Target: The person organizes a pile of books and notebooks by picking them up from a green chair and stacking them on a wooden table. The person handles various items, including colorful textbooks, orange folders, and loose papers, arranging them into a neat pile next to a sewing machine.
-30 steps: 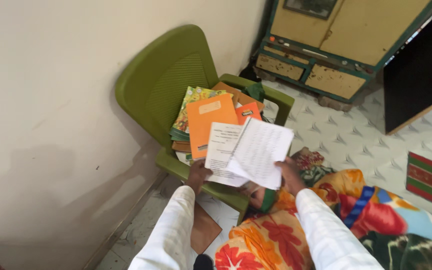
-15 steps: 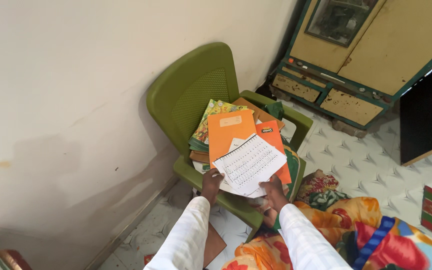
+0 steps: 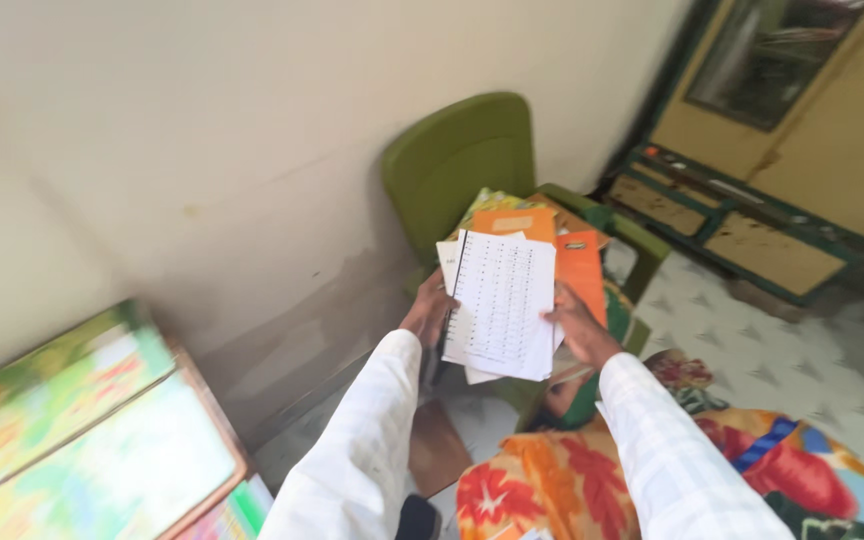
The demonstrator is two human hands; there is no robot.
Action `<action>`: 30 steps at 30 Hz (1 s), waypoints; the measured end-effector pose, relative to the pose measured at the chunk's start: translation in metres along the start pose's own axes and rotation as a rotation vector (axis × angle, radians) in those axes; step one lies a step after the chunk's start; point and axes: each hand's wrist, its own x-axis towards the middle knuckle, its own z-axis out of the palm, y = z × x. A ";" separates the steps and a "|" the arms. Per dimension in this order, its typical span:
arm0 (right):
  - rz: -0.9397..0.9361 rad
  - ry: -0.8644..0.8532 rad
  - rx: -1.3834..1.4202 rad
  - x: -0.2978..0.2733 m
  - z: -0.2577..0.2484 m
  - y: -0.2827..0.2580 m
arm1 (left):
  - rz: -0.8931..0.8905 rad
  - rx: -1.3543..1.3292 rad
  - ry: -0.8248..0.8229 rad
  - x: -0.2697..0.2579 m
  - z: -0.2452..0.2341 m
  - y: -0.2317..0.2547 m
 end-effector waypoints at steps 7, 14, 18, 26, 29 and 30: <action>-0.113 -0.204 -0.308 -0.044 0.111 -0.052 | -0.231 0.213 0.367 -0.150 0.021 0.123; -0.069 -0.334 -0.383 -0.062 0.264 -0.066 | 0.260 0.116 0.724 -0.222 -0.086 0.142; 0.020 -0.591 -0.237 -0.086 0.340 -0.085 | 0.498 -0.026 0.931 -0.283 -0.153 0.174; 0.235 -0.646 0.112 -0.138 0.491 -0.051 | 0.786 -0.302 1.359 -0.444 -0.242 0.207; 0.385 -0.677 0.249 -0.137 0.537 -0.005 | 0.872 -0.338 1.487 -0.465 -0.263 0.191; 0.428 -0.753 0.303 -0.137 0.550 0.010 | 0.900 -0.334 1.525 -0.472 -0.268 0.187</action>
